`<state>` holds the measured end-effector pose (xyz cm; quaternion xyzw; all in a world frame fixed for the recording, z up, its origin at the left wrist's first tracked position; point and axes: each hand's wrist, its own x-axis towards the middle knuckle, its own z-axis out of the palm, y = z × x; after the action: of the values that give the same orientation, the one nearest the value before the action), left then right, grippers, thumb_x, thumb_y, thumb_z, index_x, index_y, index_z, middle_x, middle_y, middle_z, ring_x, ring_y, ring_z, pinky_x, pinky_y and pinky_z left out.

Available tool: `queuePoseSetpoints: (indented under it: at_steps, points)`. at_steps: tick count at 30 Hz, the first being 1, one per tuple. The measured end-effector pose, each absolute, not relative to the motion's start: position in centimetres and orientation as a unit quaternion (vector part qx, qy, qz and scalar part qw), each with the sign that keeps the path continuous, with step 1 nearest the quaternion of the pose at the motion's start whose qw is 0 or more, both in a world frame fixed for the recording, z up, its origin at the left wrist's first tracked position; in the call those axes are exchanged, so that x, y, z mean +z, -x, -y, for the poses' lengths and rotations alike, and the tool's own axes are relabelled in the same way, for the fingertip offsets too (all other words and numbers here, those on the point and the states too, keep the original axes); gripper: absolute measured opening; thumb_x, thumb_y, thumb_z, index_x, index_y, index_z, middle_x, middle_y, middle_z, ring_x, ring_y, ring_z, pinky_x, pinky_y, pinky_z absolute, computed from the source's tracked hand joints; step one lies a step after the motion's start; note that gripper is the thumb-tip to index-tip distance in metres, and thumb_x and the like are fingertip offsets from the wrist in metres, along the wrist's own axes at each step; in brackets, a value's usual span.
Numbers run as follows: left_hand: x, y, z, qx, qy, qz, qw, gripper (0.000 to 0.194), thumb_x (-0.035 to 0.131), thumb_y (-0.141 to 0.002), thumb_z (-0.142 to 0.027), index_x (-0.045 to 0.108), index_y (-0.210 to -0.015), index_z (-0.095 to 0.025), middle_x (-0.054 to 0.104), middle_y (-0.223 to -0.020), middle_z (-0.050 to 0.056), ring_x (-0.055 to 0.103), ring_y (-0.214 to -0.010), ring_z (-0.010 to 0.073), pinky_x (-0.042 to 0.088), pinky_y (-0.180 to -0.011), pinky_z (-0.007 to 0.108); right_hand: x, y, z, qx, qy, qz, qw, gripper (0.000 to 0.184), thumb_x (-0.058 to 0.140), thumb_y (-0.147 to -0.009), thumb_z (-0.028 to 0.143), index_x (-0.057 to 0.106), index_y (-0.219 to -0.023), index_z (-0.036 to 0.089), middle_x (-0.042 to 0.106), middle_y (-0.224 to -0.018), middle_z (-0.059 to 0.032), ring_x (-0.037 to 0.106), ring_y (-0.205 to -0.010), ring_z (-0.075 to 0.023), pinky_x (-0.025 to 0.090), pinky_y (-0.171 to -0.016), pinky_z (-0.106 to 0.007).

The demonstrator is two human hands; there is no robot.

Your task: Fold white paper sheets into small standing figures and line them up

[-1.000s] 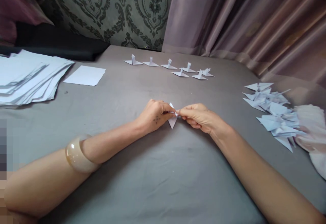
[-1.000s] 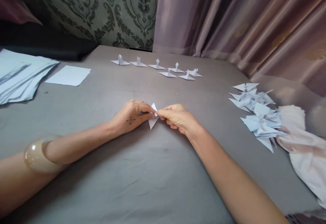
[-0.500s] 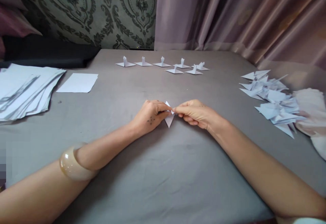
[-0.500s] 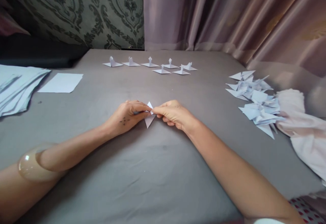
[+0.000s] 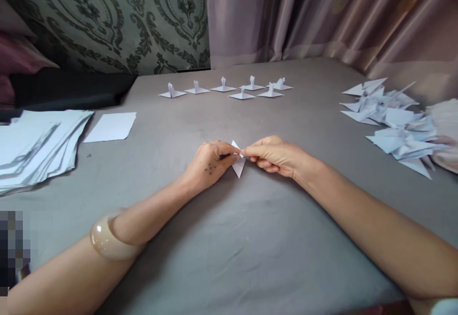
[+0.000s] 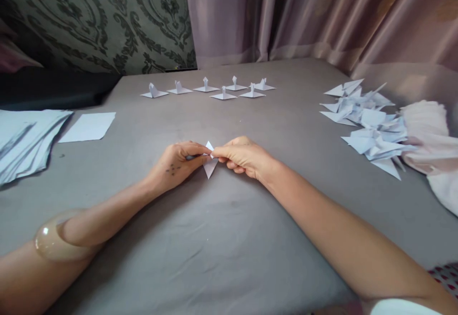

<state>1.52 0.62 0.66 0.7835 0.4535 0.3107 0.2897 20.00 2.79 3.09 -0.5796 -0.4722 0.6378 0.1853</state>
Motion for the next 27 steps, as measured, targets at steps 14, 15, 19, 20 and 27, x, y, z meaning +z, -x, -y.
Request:
queuePoseSetpoints:
  at_steps: [14, 15, 19, 20, 27]
  points:
    - [0.93, -1.58, -0.5, 0.293, -0.792, -0.46, 0.275, 0.018, 0.058, -0.089, -0.024, 0.075, -0.095, -0.025, 0.075, -0.092, 0.001, 0.067, -0.084, 0.0166, 0.048, -0.076, 0.027, 3.53, -20.1, -2.99, 0.632, 0.593, 0.468, 0.173, 0.024, 0.067, -0.069, 0.019, 0.051, -0.052, 0.016, 0.045, -0.049, 0.0048, 0.03, -0.036, -0.0007, 0.018, -0.028, -0.014]
    - [0.86, -1.6, -0.51, 0.298, -0.79, -0.46, 0.274, 0.018, 0.059, -0.089, -0.023, 0.076, -0.094, -0.024, 0.075, -0.09, 0.001, 0.067, -0.082, 0.0161, 0.048, -0.075, 0.026, 3.59, -20.09, -3.03, 0.633, 0.595, 0.466, 0.169, 0.024, 0.067, -0.069, 0.018, 0.051, -0.052, 0.016, 0.045, -0.05, 0.0047, 0.03, -0.036, -0.0006, 0.018, -0.028, -0.014]
    - [0.63, -1.61, -0.53, 0.302, -0.786, -0.467, 0.269, 0.017, 0.059, -0.088, -0.023, 0.076, -0.092, -0.025, 0.075, -0.088, 0.0, 0.067, -0.081, 0.0152, 0.047, -0.074, 0.025, 3.82, -20.22, -3.28, 0.653, 0.587, 0.454, 0.153, 0.016, 0.067, -0.069, 0.017, 0.055, -0.058, 0.015, 0.048, -0.055, 0.0039, 0.031, -0.036, -0.0003, 0.018, -0.027, -0.013]
    - [0.6, -1.61, -0.53, 0.302, -0.787, -0.467, 0.268, 0.017, 0.06, -0.088, -0.024, 0.076, -0.091, -0.025, 0.075, -0.088, 0.0, 0.067, -0.08, 0.0151, 0.047, -0.074, 0.025, 3.88, -20.28, -3.36, 0.659, 0.583, 0.452, 0.148, 0.015, 0.067, -0.069, 0.017, 0.055, -0.059, 0.015, 0.049, -0.056, 0.0038, 0.031, -0.037, -0.0003, 0.017, -0.027, -0.013]
    - [0.51, -1.66, -0.58, 0.307, -0.784, -0.46, 0.28, 0.016, 0.06, -0.088, -0.024, 0.076, -0.091, -0.025, 0.075, -0.085, -0.001, 0.066, -0.077, 0.0141, 0.047, -0.072, 0.024, 3.79, -20.83, -3.26, 0.662, 0.567, 0.468, 0.146, 0.018, 0.066, -0.072, 0.019, 0.055, -0.059, 0.015, 0.049, -0.057, 0.0028, 0.032, -0.038, -0.0011, 0.017, -0.028, -0.015]
